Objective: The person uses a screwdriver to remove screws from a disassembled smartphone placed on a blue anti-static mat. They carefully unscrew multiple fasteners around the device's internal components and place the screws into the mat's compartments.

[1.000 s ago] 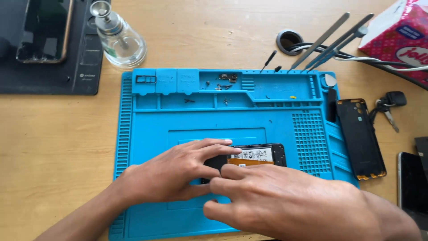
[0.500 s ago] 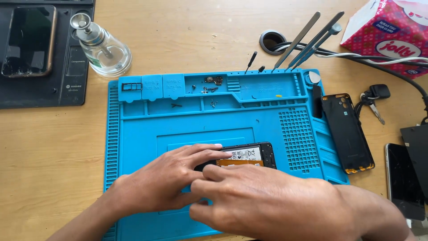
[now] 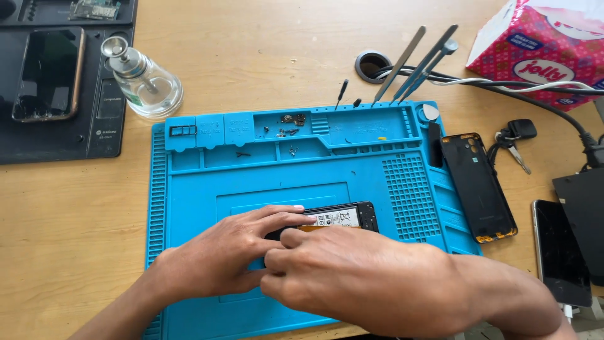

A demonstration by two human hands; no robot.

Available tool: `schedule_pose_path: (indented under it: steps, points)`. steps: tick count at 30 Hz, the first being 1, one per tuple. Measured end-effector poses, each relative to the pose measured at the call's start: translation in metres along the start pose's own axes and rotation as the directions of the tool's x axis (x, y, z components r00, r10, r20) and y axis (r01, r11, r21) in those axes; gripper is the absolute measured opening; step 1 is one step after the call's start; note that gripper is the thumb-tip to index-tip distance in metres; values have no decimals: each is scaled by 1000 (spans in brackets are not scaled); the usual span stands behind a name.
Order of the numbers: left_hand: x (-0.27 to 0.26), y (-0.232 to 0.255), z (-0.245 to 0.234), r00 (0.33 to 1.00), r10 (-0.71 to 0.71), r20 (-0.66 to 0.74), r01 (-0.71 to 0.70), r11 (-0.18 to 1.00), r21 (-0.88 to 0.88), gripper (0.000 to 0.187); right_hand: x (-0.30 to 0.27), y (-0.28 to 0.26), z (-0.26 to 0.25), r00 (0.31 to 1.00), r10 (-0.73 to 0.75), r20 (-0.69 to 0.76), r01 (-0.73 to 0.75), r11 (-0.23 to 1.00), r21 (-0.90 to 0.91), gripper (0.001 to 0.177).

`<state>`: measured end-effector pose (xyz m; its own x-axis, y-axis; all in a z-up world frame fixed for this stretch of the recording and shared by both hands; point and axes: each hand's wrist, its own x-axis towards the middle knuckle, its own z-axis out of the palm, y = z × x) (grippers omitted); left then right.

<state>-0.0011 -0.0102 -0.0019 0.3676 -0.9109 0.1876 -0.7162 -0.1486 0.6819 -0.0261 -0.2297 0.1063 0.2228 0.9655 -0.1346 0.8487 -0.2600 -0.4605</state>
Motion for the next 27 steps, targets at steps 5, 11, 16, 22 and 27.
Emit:
schedule_pose_path:
  steps: [5, 11, 16, 22, 27]
  points:
    - [1, 1, 2, 1000, -2, -15, 2, 1000, 15, 32, 10, -5, 18, 984, 151, -96, -163, 978, -131, 22]
    - [8, 7, -2, 997, -9, 73, 9, 1000, 10, 50, 1, -7, 9, 998, 41, -39, -43, 998, -47, 25]
    - [6, 6, 3, 997, -35, 66, 33, 999, 30, 60, 1, -1, 12, 993, -31, -114, 22, 997, -73, 27]
    - [0, -2, 11, 995, 42, 95, -61, 977, 203, 53, 7, 4, 23, 977, 48, -206, -60, 997, -54, 24]
    - [5, 4, 4, 994, -24, 107, 17, 997, 72, 56, -5, 6, 14, 964, -96, -247, 102, 995, 14, 23]
